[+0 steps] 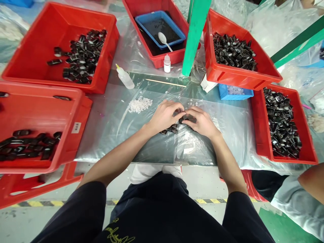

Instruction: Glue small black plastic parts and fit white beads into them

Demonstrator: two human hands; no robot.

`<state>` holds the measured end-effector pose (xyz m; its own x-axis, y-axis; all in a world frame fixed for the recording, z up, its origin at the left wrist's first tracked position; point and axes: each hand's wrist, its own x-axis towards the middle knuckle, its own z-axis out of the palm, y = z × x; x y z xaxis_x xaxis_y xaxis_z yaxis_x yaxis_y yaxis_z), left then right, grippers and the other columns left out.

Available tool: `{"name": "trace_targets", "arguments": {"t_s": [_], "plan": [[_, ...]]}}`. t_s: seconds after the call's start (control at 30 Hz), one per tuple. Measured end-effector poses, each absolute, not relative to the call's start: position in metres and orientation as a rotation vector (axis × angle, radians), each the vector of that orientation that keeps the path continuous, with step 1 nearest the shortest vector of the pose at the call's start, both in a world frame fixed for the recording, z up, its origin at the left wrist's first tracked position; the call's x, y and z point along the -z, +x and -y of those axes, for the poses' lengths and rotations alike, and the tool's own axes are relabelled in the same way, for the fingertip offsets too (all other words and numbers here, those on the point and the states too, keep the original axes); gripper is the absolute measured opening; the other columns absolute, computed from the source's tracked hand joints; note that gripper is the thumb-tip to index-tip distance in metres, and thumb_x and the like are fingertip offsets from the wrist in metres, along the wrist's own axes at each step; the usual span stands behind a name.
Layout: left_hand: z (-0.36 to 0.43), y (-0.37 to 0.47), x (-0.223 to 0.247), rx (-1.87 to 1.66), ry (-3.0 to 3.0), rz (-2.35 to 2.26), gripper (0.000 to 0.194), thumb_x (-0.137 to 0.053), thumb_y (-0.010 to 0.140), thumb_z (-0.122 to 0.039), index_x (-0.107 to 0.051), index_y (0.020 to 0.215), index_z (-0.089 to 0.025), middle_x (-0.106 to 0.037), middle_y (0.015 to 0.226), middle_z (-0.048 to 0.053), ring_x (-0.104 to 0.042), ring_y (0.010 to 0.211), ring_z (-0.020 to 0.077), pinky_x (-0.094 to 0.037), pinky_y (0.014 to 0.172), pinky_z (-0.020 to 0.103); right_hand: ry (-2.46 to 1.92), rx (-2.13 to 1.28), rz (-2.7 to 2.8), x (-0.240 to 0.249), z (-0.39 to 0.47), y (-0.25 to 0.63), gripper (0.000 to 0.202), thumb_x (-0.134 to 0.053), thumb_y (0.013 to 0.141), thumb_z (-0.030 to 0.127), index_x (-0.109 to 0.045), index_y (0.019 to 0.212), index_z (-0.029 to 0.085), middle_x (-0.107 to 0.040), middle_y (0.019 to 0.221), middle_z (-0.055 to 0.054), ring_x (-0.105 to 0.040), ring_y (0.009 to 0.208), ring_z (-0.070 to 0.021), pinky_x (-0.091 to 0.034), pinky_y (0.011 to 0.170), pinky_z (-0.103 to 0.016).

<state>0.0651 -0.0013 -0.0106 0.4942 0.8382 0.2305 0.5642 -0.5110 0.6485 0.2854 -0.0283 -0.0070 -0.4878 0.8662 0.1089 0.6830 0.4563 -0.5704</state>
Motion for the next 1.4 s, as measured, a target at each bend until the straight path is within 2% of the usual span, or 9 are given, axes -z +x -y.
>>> {"name": "trace_targets", "arguments": {"t_s": [0.07, 0.13, 0.23, 0.43, 0.6, 0.87, 1.1, 1.27, 1.4], "plan": [[0.000, 0.065, 0.009, -0.744, 2.289, -1.230, 0.016, -0.060, 0.105, -0.032, -0.072, 0.103, -0.022, -0.083, 0.106, 0.006, -0.074, 0.103, 0.0250, -0.047, 0.101, 0.041, -1.265, -0.589, 2.373, 0.008, 0.029, 0.285, 0.025, -0.066, 0.102, 0.026, -0.077, 0.125, 0.023, -0.071, 0.120, -0.011, -0.064, 0.112, -0.0308, -0.053, 0.098, -0.043], [-0.004, 0.065, 0.009, -0.744, 2.325, -1.282, 0.019, -0.056, 0.107, -0.029, -0.073, 0.107, -0.022, -0.082, 0.112, 0.007, -0.073, 0.109, 0.0265, -0.047, 0.102, 0.042, -1.187, -0.556, 2.438, 0.010, 0.031, 0.282, 0.040, -0.055, 0.100, 0.011, -0.078, 0.130, 0.027, -0.068, 0.126, -0.011, -0.060, 0.117, -0.0307, -0.052, 0.108, -0.048], [-0.010, 0.066, 0.013, -0.686, 2.399, -1.323, 0.024, -0.053, 0.106, -0.025, -0.074, 0.115, -0.022, -0.081, 0.118, 0.009, -0.070, 0.118, 0.0294, -0.047, 0.103, 0.044, -1.135, -0.533, 2.494, 0.011, 0.033, 0.277, 0.056, -0.046, 0.096, 0.000, -0.080, 0.128, 0.030, -0.067, 0.126, -0.010, -0.056, 0.117, -0.0302, -0.051, 0.111, -0.051], [-0.024, 0.071, 0.029, -0.511, 2.500, -1.369, 0.031, -0.052, 0.103, -0.020, -0.077, 0.121, -0.018, -0.077, 0.126, 0.015, -0.065, 0.125, 0.0363, -0.046, 0.104, 0.051, -1.223, -0.529, 2.472, 0.010, 0.034, 0.277, 0.024, -0.054, 0.108, 0.021, -0.077, 0.116, 0.022, -0.068, 0.116, -0.012, -0.056, 0.110, -0.0303, -0.051, 0.107, -0.049], [-0.028, 0.071, 0.033, -0.523, 2.508, -1.327, 0.026, -0.054, 0.104, -0.024, -0.079, 0.111, -0.019, -0.078, 0.117, 0.014, -0.065, 0.120, 0.0354, -0.046, 0.103, 0.052, -1.235, -0.556, 2.435, 0.009, 0.034, 0.279, 0.012, -0.058, 0.106, 0.020, -0.069, 0.108, 0.022, -0.069, 0.114, -0.011, -0.056, 0.110, -0.0311, -0.049, 0.106, -0.048], [-0.026, 0.072, 0.029, -0.496, 2.539, -1.268, 0.028, -0.052, 0.104, -0.026, -0.078, 0.112, -0.017, -0.077, 0.116, 0.015, -0.064, 0.121, 0.0363, -0.045, 0.106, 0.053, -1.242, -0.616, 2.241, 0.011, 0.025, 0.290, 0.001, -0.064, 0.103, 0.023, -0.064, 0.103, 0.024, -0.075, 0.104, -0.008, -0.062, 0.101, -0.0291, -0.050, 0.095, -0.042], [-0.023, 0.070, 0.025, -0.543, 2.385, -1.248, 0.018, -0.058, 0.096, -0.020, -0.076, 0.097, -0.017, -0.077, 0.106, 0.013, -0.068, 0.113, 0.0325, -0.047, 0.109, 0.051, -1.316, -0.659, 2.048, 0.012, 0.020, 0.297, 0.009, -0.070, 0.101, 0.033, -0.068, 0.101, 0.025, -0.076, 0.096, -0.005, -0.065, 0.089, -0.0247, -0.052, 0.087, -0.038], [-0.020, 0.062, 0.018, -0.832, 1.866, -1.074, 0.018, -0.070, 0.090, -0.035, -0.075, 0.091, -0.018, -0.077, 0.094, 0.007, -0.067, 0.086, 0.0194, -0.053, 0.084, 0.034, -1.309, -0.732, 1.954, 0.014, 0.019, 0.296, 0.020, -0.071, 0.101, 0.044, -0.070, 0.104, 0.025, -0.076, 0.099, -0.005, -0.064, 0.085, -0.0223, -0.052, 0.084, -0.038], [-0.018, 0.060, 0.010, -0.835, 1.644, -0.997, 0.028, -0.075, 0.086, -0.044, -0.076, 0.091, -0.016, -0.075, 0.087, 0.004, -0.055, 0.067, 0.0120, -0.041, 0.062, 0.027, -1.235, -0.844, 1.863, 0.015, 0.019, 0.293, 0.028, -0.070, 0.101, 0.052, -0.069, 0.104, 0.024, -0.075, 0.102, -0.005, -0.066, 0.087, -0.0208, -0.053, 0.083, -0.036]]}}
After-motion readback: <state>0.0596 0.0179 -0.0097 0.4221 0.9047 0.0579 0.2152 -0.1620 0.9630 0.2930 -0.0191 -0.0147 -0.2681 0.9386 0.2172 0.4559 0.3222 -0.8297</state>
